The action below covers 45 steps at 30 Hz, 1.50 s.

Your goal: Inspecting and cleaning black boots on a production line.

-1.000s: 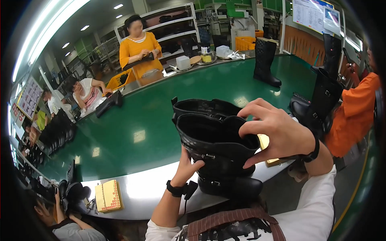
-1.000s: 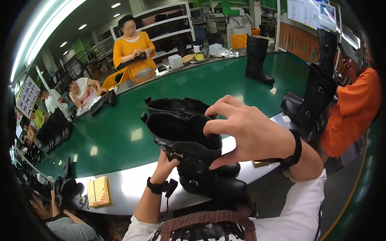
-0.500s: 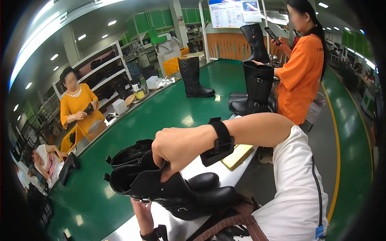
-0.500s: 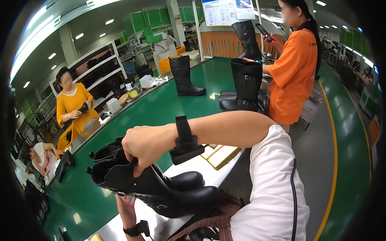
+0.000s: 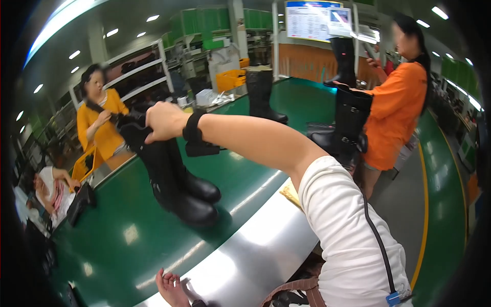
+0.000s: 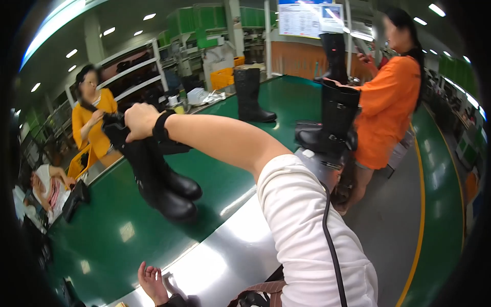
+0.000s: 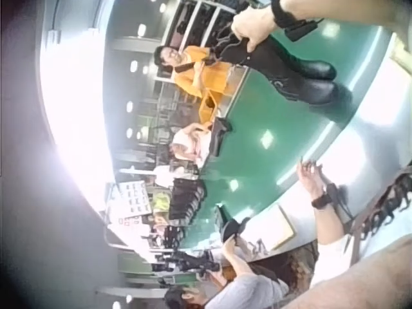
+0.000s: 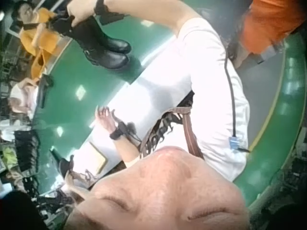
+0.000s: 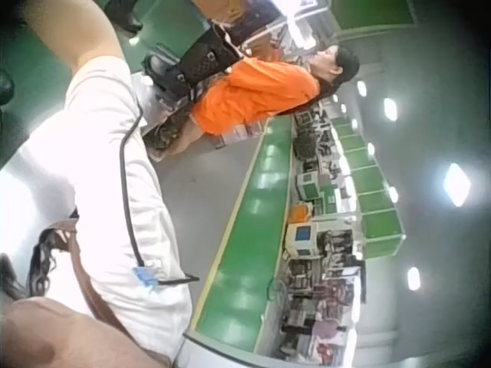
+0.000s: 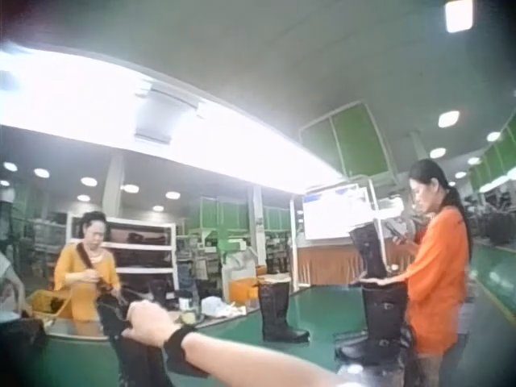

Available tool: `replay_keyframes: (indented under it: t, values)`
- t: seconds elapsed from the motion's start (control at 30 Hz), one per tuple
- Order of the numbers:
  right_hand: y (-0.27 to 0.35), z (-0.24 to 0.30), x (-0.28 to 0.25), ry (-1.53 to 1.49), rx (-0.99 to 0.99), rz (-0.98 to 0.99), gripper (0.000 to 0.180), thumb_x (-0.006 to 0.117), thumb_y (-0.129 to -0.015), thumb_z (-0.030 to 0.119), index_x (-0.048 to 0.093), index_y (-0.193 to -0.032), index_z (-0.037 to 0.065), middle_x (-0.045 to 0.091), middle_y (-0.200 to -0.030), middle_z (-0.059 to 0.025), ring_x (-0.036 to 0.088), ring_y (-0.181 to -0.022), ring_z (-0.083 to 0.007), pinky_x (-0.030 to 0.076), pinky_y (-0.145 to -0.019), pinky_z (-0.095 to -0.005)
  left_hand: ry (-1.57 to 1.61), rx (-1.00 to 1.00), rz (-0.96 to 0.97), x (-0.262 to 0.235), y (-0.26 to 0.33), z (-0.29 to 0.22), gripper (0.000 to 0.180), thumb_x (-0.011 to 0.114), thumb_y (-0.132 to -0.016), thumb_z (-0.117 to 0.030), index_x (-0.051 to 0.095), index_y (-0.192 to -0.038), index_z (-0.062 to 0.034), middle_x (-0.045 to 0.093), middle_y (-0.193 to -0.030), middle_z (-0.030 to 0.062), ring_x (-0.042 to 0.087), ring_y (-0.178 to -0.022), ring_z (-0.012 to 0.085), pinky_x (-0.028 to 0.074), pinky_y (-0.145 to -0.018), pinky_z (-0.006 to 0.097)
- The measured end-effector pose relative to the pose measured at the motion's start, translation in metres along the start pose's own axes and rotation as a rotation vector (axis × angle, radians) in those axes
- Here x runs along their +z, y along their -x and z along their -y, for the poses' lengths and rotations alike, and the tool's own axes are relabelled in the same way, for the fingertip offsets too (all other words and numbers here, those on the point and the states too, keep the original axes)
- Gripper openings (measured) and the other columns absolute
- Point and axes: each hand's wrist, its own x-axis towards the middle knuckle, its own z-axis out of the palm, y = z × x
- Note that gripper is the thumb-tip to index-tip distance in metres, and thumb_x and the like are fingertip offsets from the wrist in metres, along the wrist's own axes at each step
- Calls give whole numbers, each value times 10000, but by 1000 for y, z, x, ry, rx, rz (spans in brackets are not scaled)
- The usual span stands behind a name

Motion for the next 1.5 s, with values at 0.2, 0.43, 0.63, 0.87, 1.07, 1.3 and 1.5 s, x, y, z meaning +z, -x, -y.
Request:
replay_keyframes:
  t: [0.2, 0.43, 0.63, 0.87, 1.07, 1.3, 1.5]
  values:
    - [-67, -30, 85, 65, 195, -122, 374, 785, -702, 410, 739, -845, 68, 703, -866, -180, 688, -850, -349, 558, -767, -423, 22, -33, 20, 23, 2, -3, 328, 534, -953, -282, 539, -1157, -24, 584, -858, 59, 565, -797, 178, 472, -788, 319]
    - [-111, -59, 209, 34, 181, 16, 718, 842, -646, 375, 512, -1242, 149, 505, -1184, -164, 454, -1219, -355, 465, -967, -460, 36, -119, -7, 20, 6, -5, 259, 485, -962, -179, 530, -1140, 3, 611, -855, 78, 611, -788, 183, 523, -761, 336]
    - [-120, -56, 191, 118, 162, -48, 633, 773, -721, 408, 548, -1271, 187, 490, -1306, -115, 476, -1228, -322, 450, -984, -478, 1, -182, 35, 22, 6, 2, 256, 504, -953, -152, 540, -1137, 22, 627, -851, 90, 628, -782, 192, 531, -774, 347]
    - [-48, -24, 80, 96, 95, 42, 352, 712, -774, 377, 691, -1018, 124, 687, -989, -81, 628, -999, -285, 505, -830, -420, -38, -210, 82, 22, 1, 8, 240, 478, -972, -176, 540, -1104, 15, 605, -812, 80, 625, -775, 207, 542, -761, 370]
    - [85, 44, -43, -490, -44, -165, 247, 711, -852, 244, 681, -977, 33, 709, -925, -55, 671, -873, -141, 497, -829, -299, -26, -182, 105, 16, -1, 12, 247, 514, -964, -186, 544, -1105, 14, 608, -791, 73, 624, -721, 183, 552, -715, 339]
    - [282, 88, 0, -1589, 411, 384, 210, 632, -943, 190, 640, -1054, 11, 677, -945, -48, 653, -915, -122, 515, -854, -274, -82, -108, 88, 8, -10, 24, 205, 537, -946, -174, 561, -1040, 7, 601, -777, 101, 639, -710, 226, 579, -709, 377]
    - [336, 78, 97, -2117, 928, 585, 190, 558, -981, 308, 591, -924, 130, 633, -836, 20, 625, -835, -103, 510, -845, -275, -138, -180, -12, 20, -15, 34, 264, 570, -907, -219, 580, -1046, 5, 572, -806, 91, 588, -744, 231, 537, -696, 396]
